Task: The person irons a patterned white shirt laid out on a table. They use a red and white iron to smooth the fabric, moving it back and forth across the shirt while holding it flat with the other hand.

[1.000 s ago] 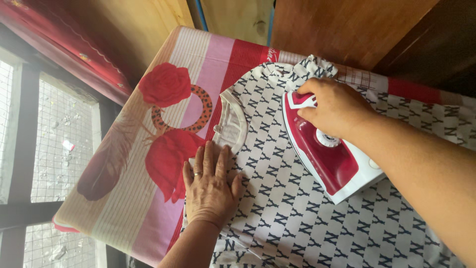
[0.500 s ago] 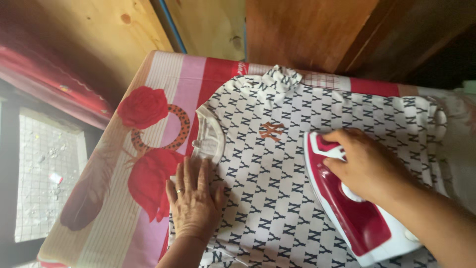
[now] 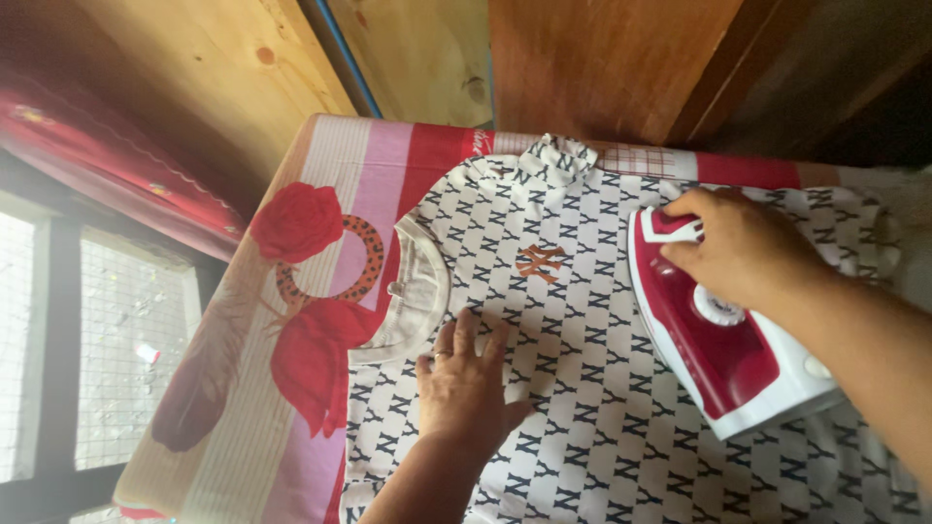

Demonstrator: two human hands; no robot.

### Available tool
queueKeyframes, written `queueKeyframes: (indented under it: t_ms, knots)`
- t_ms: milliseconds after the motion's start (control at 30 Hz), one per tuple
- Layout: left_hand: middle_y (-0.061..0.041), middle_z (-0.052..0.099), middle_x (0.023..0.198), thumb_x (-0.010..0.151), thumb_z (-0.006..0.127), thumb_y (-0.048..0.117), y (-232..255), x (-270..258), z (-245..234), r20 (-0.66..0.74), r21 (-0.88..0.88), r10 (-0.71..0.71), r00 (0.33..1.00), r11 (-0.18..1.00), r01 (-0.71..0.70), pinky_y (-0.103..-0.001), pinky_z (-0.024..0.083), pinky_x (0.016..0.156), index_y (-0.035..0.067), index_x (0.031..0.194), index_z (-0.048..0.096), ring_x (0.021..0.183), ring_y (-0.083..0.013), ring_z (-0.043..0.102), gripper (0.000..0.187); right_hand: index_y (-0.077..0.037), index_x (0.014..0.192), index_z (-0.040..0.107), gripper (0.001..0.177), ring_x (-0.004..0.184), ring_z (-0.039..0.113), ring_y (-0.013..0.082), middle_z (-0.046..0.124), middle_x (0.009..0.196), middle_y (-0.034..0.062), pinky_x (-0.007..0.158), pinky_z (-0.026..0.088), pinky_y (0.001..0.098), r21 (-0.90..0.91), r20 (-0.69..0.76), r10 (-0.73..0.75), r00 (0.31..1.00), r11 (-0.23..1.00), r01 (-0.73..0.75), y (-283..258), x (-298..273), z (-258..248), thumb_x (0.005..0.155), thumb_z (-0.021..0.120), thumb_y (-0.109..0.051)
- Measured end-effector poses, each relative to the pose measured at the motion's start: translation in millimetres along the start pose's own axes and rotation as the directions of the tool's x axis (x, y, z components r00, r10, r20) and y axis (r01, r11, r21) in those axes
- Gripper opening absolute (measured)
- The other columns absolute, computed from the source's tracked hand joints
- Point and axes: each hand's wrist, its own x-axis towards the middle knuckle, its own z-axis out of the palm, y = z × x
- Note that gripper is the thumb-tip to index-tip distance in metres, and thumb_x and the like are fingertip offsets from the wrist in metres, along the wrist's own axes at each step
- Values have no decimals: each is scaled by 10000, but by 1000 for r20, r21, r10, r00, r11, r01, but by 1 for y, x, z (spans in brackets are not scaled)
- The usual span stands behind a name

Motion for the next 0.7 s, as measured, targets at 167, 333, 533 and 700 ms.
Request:
queueKeyframes:
  t_ms: [167, 333, 533, 700]
  knots:
    - [-141, 8, 1691, 752, 909, 480, 11, -1, -14, 142, 54, -56, 988, 997, 48, -650, 275, 1163, 283, 1604, 142, 1551, -354, 64, 1163, -213, 1341, 638, 522, 1125, 688, 344, 727, 1219, 146, 971, 534, 470, -49, 79, 95, 992, 995, -92, 0, 18, 0, 858, 780, -350]
    - [-117, 10, 1706, 747, 919, 449, 16, -1, -14, 135, 43, -88, 987, 996, 83, -670, 313, 1145, 309, 1609, 156, 1570, -336, 60, 1159, -208, 1338, 638, 531, 1122, 695, 323, 718, 1236, 127, 970, 540, 456, -7, 77, 102, 992, 995, -102, 6, -3, 1, 845, 780, -342]
    - [-77, 1, 1703, 761, 911, 434, 21, -2, -14, 152, 87, -124, 981, 990, 112, -590, 452, 1079, 319, 1610, 131, 1561, -311, 95, 1159, -196, 1344, 626, 505, 1151, 698, 277, 719, 1256, 97, 1008, 547, 419, -24, 113, 256, 960, 967, -255, 20, -70, 4, 881, 745, -361]
    - [-90, 86, 1688, 766, 908, 406, 28, -3, -16, 160, 110, -151, 976, 985, 134, -482, 512, 1064, 300, 1623, 127, 1547, -355, 164, 1164, -170, 1328, 626, 486, 1186, 669, 255, 687, 1305, 66, 1020, 523, 418, 8, 32, 304, 952, 953, -304, 32, -94, 3, 880, 727, -330]
